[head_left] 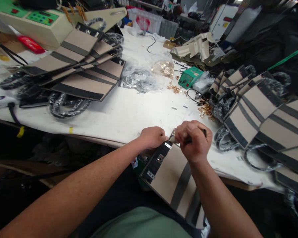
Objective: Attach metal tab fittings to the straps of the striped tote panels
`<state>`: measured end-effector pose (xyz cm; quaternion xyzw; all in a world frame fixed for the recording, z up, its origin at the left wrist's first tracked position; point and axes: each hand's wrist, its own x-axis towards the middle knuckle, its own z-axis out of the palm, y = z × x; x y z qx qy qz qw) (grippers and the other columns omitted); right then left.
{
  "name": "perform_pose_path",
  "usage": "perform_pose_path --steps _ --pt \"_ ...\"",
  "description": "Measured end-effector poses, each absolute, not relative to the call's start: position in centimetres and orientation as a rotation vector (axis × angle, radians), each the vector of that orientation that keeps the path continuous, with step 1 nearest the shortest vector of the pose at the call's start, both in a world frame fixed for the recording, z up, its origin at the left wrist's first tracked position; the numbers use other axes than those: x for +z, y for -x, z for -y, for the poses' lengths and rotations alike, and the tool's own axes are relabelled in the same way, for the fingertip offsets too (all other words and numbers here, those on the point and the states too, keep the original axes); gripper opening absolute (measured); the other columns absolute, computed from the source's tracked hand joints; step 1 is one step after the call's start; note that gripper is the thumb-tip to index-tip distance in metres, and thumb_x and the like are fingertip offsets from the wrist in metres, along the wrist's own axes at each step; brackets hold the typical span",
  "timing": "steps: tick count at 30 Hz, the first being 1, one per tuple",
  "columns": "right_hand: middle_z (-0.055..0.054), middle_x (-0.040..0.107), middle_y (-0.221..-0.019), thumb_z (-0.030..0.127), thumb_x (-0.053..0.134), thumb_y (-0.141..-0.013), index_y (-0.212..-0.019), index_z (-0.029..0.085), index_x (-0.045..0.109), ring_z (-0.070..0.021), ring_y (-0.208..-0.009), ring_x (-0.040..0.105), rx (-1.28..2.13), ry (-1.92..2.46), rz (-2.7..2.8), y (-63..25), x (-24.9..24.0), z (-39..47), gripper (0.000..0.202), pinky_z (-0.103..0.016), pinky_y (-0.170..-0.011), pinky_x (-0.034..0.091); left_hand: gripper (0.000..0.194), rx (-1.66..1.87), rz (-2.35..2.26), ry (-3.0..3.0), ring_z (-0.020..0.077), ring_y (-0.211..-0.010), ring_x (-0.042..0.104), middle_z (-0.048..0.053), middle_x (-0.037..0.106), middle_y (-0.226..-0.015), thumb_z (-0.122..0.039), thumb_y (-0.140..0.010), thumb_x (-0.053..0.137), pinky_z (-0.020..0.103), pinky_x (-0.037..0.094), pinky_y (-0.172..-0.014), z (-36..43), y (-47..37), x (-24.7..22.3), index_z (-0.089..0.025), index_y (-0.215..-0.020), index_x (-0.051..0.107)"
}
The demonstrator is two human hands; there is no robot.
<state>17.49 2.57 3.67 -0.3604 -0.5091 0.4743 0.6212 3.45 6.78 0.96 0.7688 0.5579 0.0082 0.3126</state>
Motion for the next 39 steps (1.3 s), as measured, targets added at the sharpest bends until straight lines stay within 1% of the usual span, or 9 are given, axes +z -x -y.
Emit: perform_pose_path --steps 12,17,21,23,28,33,36,38,39 --pt "0.005 0.046 -0.047 0.032 0.062 -0.088 -0.058 0.022 0.049 -0.0098 -0.039 0.04 1.115 0.921 1.117 -17.4 3.2 -3.3 0.034 -0.026 -0.04 0.03 0.033 0.019 -1.494 -2.075 0.024 -0.086 0.069 0.004 0.076 -0.092 -0.047 -0.091 0.046 0.031 0.042 -0.068 -6.6 -3.7 0.3 -0.027 -0.084 0.071" --pt "0.005 0.046 -0.048 0.036 0.062 -0.089 -0.058 0.023 0.048 -0.0106 -0.041 0.042 1.092 0.899 1.122 -17.4 3.4 -2.8 0.037 -0.027 -0.042 0.034 0.033 0.02 -1.482 -2.061 0.0244 -0.085 0.069 0.004 0.076 -0.091 -0.049 -0.09 0.046 0.032 0.043 -0.068 -6.5 -3.7 0.4 -0.027 -0.083 0.07" --pt "0.006 0.045 -0.047 0.035 0.062 -0.089 -0.057 0.022 0.048 -0.0104 -0.04 0.04 1.095 0.984 1.145 -17.8 3.0 -2.3 0.037 -0.026 -0.042 0.032 0.032 0.021 -1.489 -2.051 0.0246 -0.087 0.069 0.004 0.076 -0.091 -0.047 -0.09 0.047 0.032 0.044 -0.07 -6.3 -3.6 0.7 -0.026 -0.083 0.071" --pt "0.005 0.047 -0.048 0.036 0.059 -0.091 -0.058 0.022 0.05 -0.0115 -0.043 0.043 1.082 0.976 1.206 -18.0 2.8 -1.9 0.038 -0.027 -0.046 0.035 0.032 0.021 -1.494 -2.054 0.0241 -0.087 0.069 0.004 0.076 -0.093 -0.046 -0.091 0.047 0.031 0.045 -0.07 -6.1 -3.5 1.0 -0.026 -0.085 0.072" --pt "0.003 0.048 -0.05 0.039 0.052 -0.094 -0.055 0.022 0.047 -0.013 -0.05 0.045 0.925 1.129 1.443 -18.3 3.0 -0.7 0.043 -0.028 -0.053 0.037 0.034 0.029 -1.539 -2.064 0.0224 -0.089 0.07 0.003 0.077 -0.096 -0.047 -0.091 0.048 0.029 0.045 -0.07 -5.2 -3.3 1.7 -0.026 -0.092 0.074" --pt "0.001 0.051 -0.053 0.05 0.051 -0.091 -0.056 0.022 0.049 -0.016 -0.054 0.05 0.484 1.453 1.831 -20.4 1.7 -2.2 0.045 -0.029 -0.056 0.038 0.036 0.09 -1.589 -2.088 0.0235 -0.091 0.071 0.003 0.079 -0.097 -0.05 -0.092 0.049 0.03 0.046 -0.068 -3.7 -2.8 2.5 -0.027 -0.096 0.076" --pt "-0.001 0.064 -0.064 0.059 0.054 -0.088 -0.067 0.024 0.062 -0.0211 -0.06 0.061 0.315 1.66 1.975 -22.7 0.4 -4.1 0.041 -0.032 -0.061 0.045 0.035 0.173 -1.596 -2.124 0.0235 -0.093 0.071 0.003 0.079 -0.099 -0.05 -0.092 0.049 0.03 0.046 -0.069 -2.4 -2.6 2.9 -0.027 -0.099 0.075" --pt "-0.006 0.074 -0.087 0.064 0.06 -0.083 -0.087 0.025 0.072 -0.0269 -0.079 0.07 0.25 1.644 2.026 -24.1 -0.2 -4.7 0.041 -0.038 -0.074 0.053 0.035 0.228 -1.587 -2.155 0.0231 -0.095 0.071 0.002 0.078 -0.101 -0.051 -0.094 0.049 0.031 0.047 -0.072 -1.6 -2.4 3.4 -0.028 -0.101 0.074" --pt "-0.009 0.075 -0.101 0.066 0.062 -0.081 -0.099 0.025 0.074 -0.0299 -0.093 0.071 0.224 1.597 2.021 -24.7 -0.3 -4.6 0.047 -0.041 -0.085 0.055 0.036 0.259 -1.579 -2.177 0.0228 -0.096 0.07 0.002 0.078 -0.102 -0.052 -0.094 0.048 0.031 0.048 -0.074 -1.2 -2.2 3.8 -0.028 -0.102 0.074"
